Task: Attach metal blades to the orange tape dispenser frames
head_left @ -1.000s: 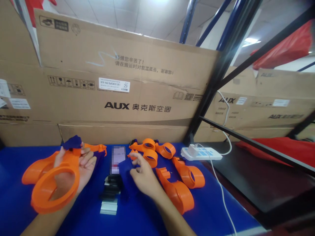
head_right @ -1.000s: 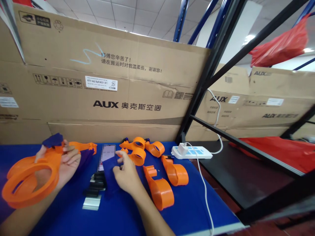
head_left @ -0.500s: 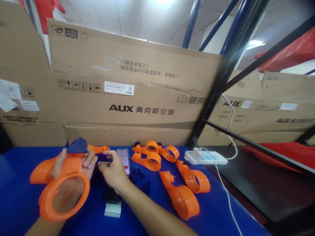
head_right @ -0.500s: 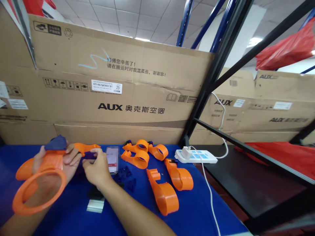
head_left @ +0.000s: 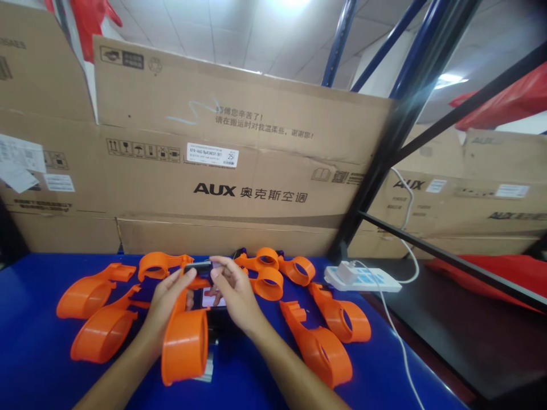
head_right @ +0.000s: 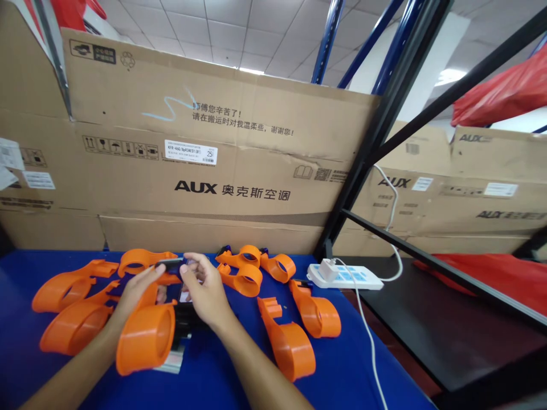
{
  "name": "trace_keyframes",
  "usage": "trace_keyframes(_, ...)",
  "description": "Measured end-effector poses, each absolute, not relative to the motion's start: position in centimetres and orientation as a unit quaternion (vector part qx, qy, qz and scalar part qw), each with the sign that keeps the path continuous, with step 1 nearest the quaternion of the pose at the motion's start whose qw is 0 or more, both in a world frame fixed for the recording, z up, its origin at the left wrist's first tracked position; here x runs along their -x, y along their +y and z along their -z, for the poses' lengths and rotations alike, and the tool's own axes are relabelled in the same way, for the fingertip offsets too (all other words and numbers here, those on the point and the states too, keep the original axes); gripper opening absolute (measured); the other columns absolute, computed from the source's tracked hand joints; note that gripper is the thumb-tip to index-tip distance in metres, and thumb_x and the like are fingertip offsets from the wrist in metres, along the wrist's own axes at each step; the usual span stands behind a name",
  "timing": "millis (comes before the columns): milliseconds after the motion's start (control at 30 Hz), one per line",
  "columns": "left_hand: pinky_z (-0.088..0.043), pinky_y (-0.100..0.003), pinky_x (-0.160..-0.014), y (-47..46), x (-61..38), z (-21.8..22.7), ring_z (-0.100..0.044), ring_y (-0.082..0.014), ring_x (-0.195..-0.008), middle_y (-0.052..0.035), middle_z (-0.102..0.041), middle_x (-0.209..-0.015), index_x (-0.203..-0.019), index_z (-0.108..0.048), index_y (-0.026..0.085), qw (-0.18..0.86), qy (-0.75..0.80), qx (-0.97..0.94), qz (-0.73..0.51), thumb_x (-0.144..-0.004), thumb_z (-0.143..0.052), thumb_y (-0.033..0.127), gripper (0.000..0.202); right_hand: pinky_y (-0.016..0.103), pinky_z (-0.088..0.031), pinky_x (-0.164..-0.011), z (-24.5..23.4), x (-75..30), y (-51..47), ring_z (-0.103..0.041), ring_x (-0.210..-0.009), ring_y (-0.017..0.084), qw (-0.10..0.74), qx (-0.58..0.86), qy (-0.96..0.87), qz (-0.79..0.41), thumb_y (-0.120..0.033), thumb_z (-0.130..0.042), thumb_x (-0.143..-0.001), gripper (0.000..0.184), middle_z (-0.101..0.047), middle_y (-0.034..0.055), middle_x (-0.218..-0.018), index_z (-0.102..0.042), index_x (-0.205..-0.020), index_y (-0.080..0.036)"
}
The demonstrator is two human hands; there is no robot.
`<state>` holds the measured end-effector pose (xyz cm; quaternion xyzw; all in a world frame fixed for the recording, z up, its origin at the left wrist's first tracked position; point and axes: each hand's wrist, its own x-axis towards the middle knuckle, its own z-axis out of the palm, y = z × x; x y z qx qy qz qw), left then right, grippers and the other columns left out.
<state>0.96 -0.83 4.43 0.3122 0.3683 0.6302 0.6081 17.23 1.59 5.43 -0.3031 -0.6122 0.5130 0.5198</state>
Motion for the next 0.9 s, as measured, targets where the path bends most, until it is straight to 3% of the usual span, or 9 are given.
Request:
trace_keyframes(200, -0.043, -0.022, -0.047, -1.3, -2.2, -4.0, -0.057, -0.0134, -0.046, 0.0012, -0.063, -0.056, -0.102, -0.07, 0.017, 0.589, 0.4, -0.381, -0.59, -0.077, -0.083, 0.049, 0.042, 0.028, -0.058, -0.067, -5.1, -20.0, 0.7, -0.069, -0.087, 0.019, 0.498, 0.322, -0.724, -0.353, -0.037, -0.063, -0.096, 0.041, -0.07, 0.0061, -0.101, -0.062, -0.135, -0.023)
trace_keyframes(433, -0.046, -0.022, -0.049, -1.3, -3.1, -2.7, -0.058, -0.0128, -0.047, -0.0004, -0.065, -0.06, -0.106, -0.068, 0.018, 0.594, 0.396, -0.416, -0.564, -0.085, -0.076, 0.05, 0.04, 0.034, -0.058, -0.073, -3.9, -20.8, 0.2, -0.07, -0.076, 0.02, 0.466, 0.358, -0.797, -0.138, -0.031, -0.063, -0.097, 0.042, -0.075, 0.0087, -0.094, -0.063, -0.138, -0.02)
trace_keyframes(633, -0.044, -0.021, -0.048, -1.4, -3.0, -2.4, -0.053, -0.0105, -0.043, 0.0018, -0.062, -0.056, -0.1, -0.07, 0.018, 0.566, 0.408, -0.44, -0.565, -0.086, -0.074, 0.047, 0.033, 0.034, -0.058, -0.066, -2.5, -20.4, 0.0, -0.068, -0.071, 0.021, 0.454, 0.342, -0.82, -0.064, -0.026, -0.052, -0.101, 0.052, -0.073, 0.0108, -0.09, -0.048, -0.151, -0.014)
trace_keyframes(900, -0.035, -0.018, -0.044, -1.9, -3.4, -2.8, -0.043, -0.008, -0.038, 0.0061, -0.052, -0.045, -0.086, -0.067, 0.018, 0.551, 0.404, -0.437, -0.585, -0.085, -0.075, 0.045, 0.028, 0.035, -0.059, -0.069, -2.5, -20.5, -0.2, -0.067, -0.075, 0.022, 0.448, 0.321, -0.834, -0.02, -0.022, -0.046, -0.103, 0.053, -0.071, 0.0128, -0.094, -0.042, -0.155, -0.012)
